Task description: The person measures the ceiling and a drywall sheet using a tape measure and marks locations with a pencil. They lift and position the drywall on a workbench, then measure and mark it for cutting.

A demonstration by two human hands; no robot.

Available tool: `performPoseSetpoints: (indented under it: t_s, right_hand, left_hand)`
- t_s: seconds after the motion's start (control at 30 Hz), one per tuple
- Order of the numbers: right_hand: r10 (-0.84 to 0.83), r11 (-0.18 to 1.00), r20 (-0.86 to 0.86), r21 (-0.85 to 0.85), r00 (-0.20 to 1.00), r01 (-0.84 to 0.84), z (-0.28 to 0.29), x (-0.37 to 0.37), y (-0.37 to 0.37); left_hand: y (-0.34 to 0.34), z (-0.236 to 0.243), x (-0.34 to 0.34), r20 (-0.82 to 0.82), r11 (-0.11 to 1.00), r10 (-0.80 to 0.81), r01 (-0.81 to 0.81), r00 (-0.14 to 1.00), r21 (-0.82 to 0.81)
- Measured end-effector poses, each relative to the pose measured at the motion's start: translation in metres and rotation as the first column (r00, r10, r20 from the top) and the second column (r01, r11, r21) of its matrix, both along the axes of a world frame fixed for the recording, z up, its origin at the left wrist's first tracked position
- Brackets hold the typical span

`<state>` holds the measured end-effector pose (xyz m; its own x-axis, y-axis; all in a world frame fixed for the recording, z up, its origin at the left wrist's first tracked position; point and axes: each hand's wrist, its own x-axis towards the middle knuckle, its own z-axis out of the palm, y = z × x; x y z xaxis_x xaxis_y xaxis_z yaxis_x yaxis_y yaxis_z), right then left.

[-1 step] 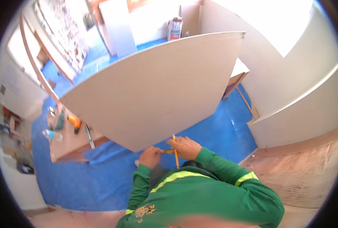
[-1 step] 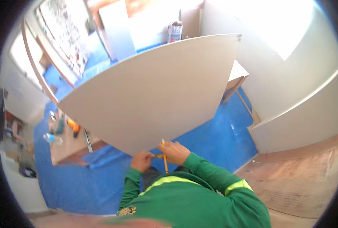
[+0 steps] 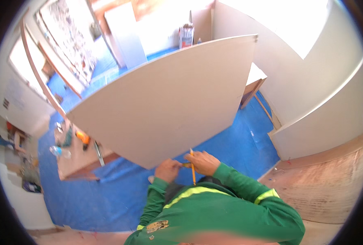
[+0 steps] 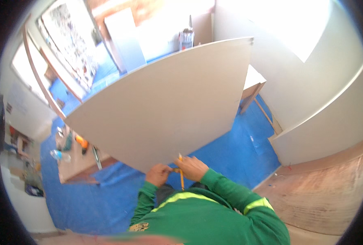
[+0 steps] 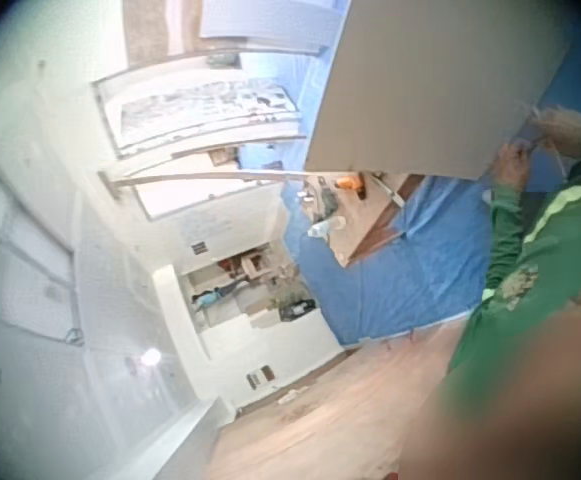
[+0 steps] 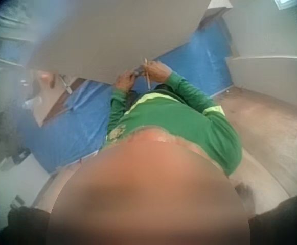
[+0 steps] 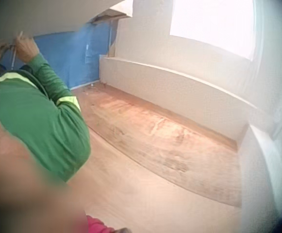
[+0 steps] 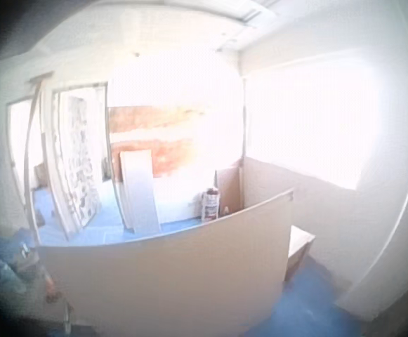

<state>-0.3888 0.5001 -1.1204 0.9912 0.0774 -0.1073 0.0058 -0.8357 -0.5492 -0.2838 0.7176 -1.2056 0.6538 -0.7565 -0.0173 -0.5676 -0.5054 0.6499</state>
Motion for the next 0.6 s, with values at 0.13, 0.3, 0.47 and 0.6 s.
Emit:
performPoseSetpoints:
  t_s: [0.13, 0.3, 0.47, 0.6]
  right_hand:
    - [-0.264, 0.961, 0.065, 0.106, 0.962, 0.257, -0.007, -0.081, -0.069]
    - [-0.49, 0.87, 0.044, 0.092, 0.871, 0.485, -0.034, -0.156, -0.142]
    - [-0.806, 0.587, -0.047, 0.058, 0.589, 0.808, -0.119, -0.251, -0.179]
    - [-0.934, 0.315, -0.207, -0.092, 0.292, 0.945, -0.178, -0.343, -0.2]
  left_hand:
    - [-0.117, 0.048, -0.034, -0.016, 0.965, -0.201, 0.2, 0.98, 0.17]
    - [-0.189, 0.06, -0.034, 0.065, 0.879, -0.353, 0.307, 0.933, 0.365]
    - [-0.208, 0.098, 0.066, 0.251, 0.787, -0.414, 0.205, 0.875, 0.583]
    - [-0.212, 0.182, 0.158, 0.521, 0.862, -0.339, 0.036, 0.784, 0.506]
